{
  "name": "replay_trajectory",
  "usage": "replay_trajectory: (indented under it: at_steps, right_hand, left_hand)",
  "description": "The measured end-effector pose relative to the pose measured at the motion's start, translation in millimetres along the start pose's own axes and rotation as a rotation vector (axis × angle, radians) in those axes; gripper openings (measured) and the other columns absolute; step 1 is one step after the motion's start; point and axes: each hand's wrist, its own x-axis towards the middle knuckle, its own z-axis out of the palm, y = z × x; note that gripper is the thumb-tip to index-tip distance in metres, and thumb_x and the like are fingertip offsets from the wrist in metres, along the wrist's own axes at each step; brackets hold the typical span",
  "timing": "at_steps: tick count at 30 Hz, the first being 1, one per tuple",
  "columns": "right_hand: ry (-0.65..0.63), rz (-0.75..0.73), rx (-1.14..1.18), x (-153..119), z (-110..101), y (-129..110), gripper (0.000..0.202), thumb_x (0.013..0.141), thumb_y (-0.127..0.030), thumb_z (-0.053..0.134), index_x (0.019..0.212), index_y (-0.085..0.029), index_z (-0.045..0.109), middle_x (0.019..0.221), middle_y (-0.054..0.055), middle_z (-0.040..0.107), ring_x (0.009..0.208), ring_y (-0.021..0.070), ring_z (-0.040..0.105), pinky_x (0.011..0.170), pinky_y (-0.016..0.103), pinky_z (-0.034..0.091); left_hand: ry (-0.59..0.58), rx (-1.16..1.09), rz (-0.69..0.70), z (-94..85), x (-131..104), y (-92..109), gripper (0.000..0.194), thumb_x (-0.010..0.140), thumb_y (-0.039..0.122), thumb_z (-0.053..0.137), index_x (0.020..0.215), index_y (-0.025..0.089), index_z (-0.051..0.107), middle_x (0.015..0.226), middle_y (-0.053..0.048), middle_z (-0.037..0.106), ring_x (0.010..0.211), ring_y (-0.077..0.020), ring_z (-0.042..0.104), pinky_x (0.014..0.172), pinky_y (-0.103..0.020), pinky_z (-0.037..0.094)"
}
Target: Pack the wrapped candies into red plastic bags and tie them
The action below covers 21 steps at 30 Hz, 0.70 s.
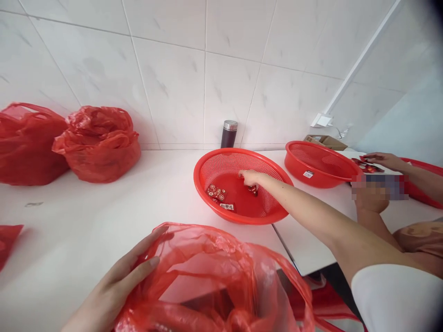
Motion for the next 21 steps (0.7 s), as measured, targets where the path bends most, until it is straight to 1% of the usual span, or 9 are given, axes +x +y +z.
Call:
replay_trajectory:
  at_steps: [2,5,7,9,12,14,16,18,21]
  right_hand:
    - [0.049,-0.006,0.005,2,-1,-1,0.050,0.081,-0.007,0.057,0.130,-0.019,0.057,0.110,0.015,0.068,0.068,0.0188,0.068,0.060,0.030,0.054]
    - [0.131,-0.037,0.017,1,-9,-2,0.029,0.079,-0.004,0.059,0.103,-0.016,0.071,0.106,0.011,0.071,0.081,0.0195,0.068,0.069,0.027,0.053]
    - [0.189,-0.068,0.035,-4,-19,-5,0.020,0.079,-0.004,0.061,0.091,-0.015,0.073,0.102,0.010,0.072,0.089,0.0196,0.067,0.076,0.026,0.051]
    - [0.243,-0.099,0.059,-16,-33,-13,0.017,0.083,-0.007,0.060,0.092,-0.014,0.072,0.103,0.009,0.072,0.090,0.0181,0.066,0.079,0.025,0.051]
    - [0.286,-0.250,0.192,-58,-50,-38,0.019,0.092,-0.015,0.053,0.105,-0.015,0.067,0.104,0.008,0.071,0.078,0.0126,0.066,0.074,0.025,0.053]
    - [0.308,-0.538,0.444,-104,-51,-63,0.020,0.094,-0.022,0.054,0.107,-0.014,0.065,0.104,0.008,0.069,0.074,0.0121,0.065,0.071,0.028,0.054]
    - [0.331,-0.744,0.494,-155,-38,-89,0.019,0.095,-0.027,0.053,0.106,-0.020,0.066,0.104,0.003,0.068,0.079,0.0128,0.065,0.073,0.028,0.053]
    - [0.329,-0.882,0.377,-195,-12,-108,0.020,0.096,-0.023,0.049,0.101,-0.023,0.068,0.105,0.001,0.065,0.084,0.0128,0.064,0.074,0.026,0.051]
    - [0.230,-1.037,0.042,-218,37,-117,0.026,0.096,-0.012,0.045,0.095,-0.021,0.069,0.097,0.005,0.064,0.083,0.0163,0.061,0.067,0.027,0.048]
  left_hand:
    - [0.036,0.007,0.002,-0.7,4,-4,0.054,0.078,0.054,0.063,0.131,0.039,0.060,0.145,0.006,0.052,0.140,-0.0304,0.039,0.114,-0.043,0.031]
    - [0.043,-0.012,-0.015,-0.3,9,-9,0.058,0.079,0.056,0.062,0.134,0.040,0.057,0.148,0.005,0.048,0.139,-0.0302,0.040,0.110,-0.040,0.039]
    - [0.031,-0.024,-0.022,0.6,10,-10,0.058,0.082,0.056,0.060,0.137,0.039,0.054,0.150,0.004,0.046,0.138,-0.0304,0.042,0.107,-0.039,0.044]
    - [0.039,-0.004,-0.015,1.8,10,-11,0.059,0.083,0.056,0.058,0.139,0.038,0.052,0.151,0.002,0.045,0.137,-0.0306,0.042,0.106,-0.040,0.045]
    - [0.024,0.010,0.001,4.3,11,-11,0.063,0.084,0.055,0.059,0.143,0.039,0.047,0.154,0.002,0.041,0.141,-0.0295,0.036,0.107,-0.039,0.043]
    - [-0.006,-0.003,0.017,7.0,13,-12,0.066,0.083,0.053,0.061,0.145,0.039,0.043,0.156,0.002,0.037,0.144,-0.0291,0.031,0.109,-0.037,0.041]
    - [-0.039,-0.005,0.031,10.6,16,-13,0.069,0.083,0.051,0.062,0.147,0.039,0.039,0.157,0.002,0.033,0.145,-0.0291,0.027,0.110,-0.037,0.039]
    - [-0.056,-0.003,0.039,14.0,18,-14,0.070,0.084,0.049,0.062,0.148,0.039,0.037,0.158,0.003,0.031,0.146,-0.0285,0.025,0.111,-0.037,0.038]
    - [-0.049,0.005,0.049,16.7,19,-14,0.071,0.085,0.050,0.061,0.150,0.038,0.034,0.159,0.003,0.030,0.146,-0.0277,0.024,0.113,-0.038,0.035]
